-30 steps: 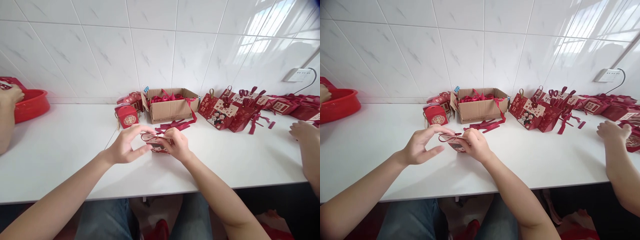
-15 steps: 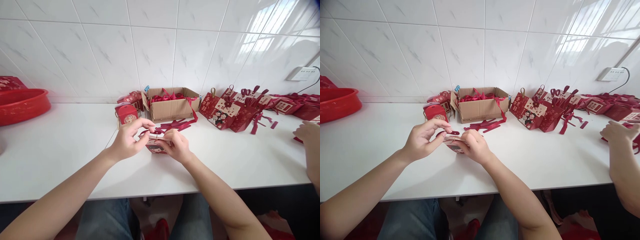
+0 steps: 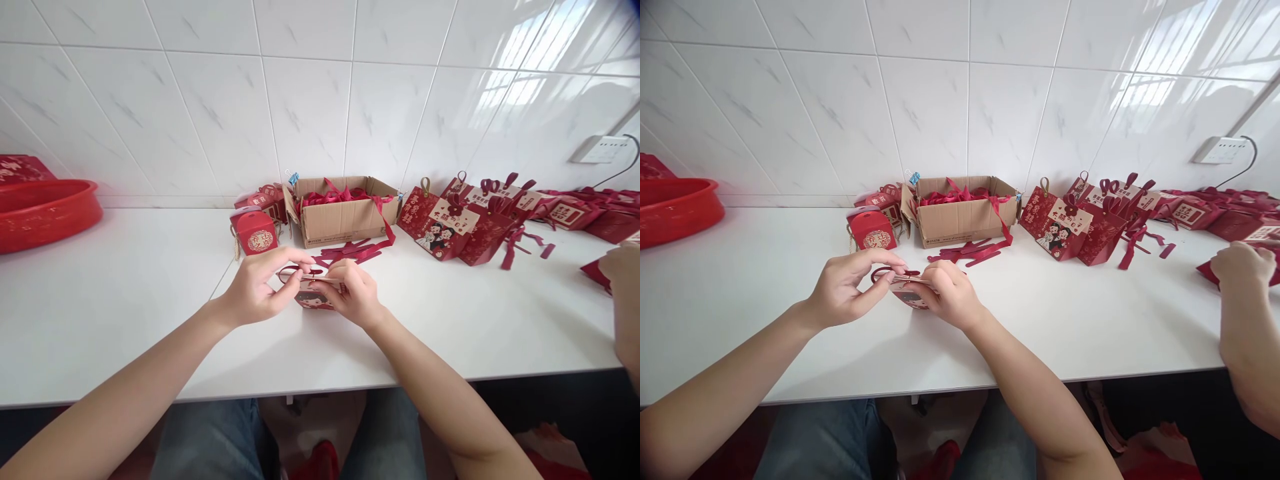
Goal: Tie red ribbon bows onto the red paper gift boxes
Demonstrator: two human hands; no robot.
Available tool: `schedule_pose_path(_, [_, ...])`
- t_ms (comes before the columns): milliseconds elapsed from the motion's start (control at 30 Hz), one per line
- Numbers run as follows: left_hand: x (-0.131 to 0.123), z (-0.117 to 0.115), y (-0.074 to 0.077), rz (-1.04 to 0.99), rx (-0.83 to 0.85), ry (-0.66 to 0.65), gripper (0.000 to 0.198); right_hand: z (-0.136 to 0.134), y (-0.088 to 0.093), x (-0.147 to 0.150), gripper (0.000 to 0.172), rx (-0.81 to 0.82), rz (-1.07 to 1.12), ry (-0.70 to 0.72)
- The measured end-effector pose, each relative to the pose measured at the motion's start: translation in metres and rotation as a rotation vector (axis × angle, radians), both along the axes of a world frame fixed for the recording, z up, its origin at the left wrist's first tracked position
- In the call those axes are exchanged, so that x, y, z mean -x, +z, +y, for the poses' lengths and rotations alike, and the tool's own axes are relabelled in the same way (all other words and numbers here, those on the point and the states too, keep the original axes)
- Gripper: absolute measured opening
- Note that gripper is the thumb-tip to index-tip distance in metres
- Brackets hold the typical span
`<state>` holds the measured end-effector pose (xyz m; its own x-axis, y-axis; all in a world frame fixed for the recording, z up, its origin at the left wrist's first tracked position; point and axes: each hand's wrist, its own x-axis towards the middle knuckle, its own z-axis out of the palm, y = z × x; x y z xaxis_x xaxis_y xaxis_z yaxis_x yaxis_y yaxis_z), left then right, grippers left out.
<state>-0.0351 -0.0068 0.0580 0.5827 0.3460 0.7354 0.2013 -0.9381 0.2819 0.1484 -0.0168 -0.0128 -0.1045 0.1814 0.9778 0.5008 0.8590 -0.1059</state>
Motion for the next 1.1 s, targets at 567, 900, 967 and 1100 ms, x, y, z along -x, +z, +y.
schedule_pose_path(567, [0.007, -0.001, 0.011, 0.249, 0.112, -0.144, 0.045, -0.001, 0.004, 0.002, 0.01, -0.084, -0.046, -0.087])
schedule_pose_path(900, [0.006, 0.01, -0.011, 0.075, 0.109, -0.127, 0.046, -0.001, 0.002, 0.004, 0.01, -0.004, -0.058, -0.105])
schedule_pose_path(967, [0.006, 0.01, -0.017, 0.026, 0.132, -0.139, 0.046, 0.0, 0.001, 0.004, 0.01, 0.007, -0.067, -0.105])
schedule_pose_path(1100, [0.009, 0.011, -0.027, -0.028, 0.107, -0.121, 0.044, 0.0, -0.001, 0.004, 0.011, 0.009, -0.137, -0.122])
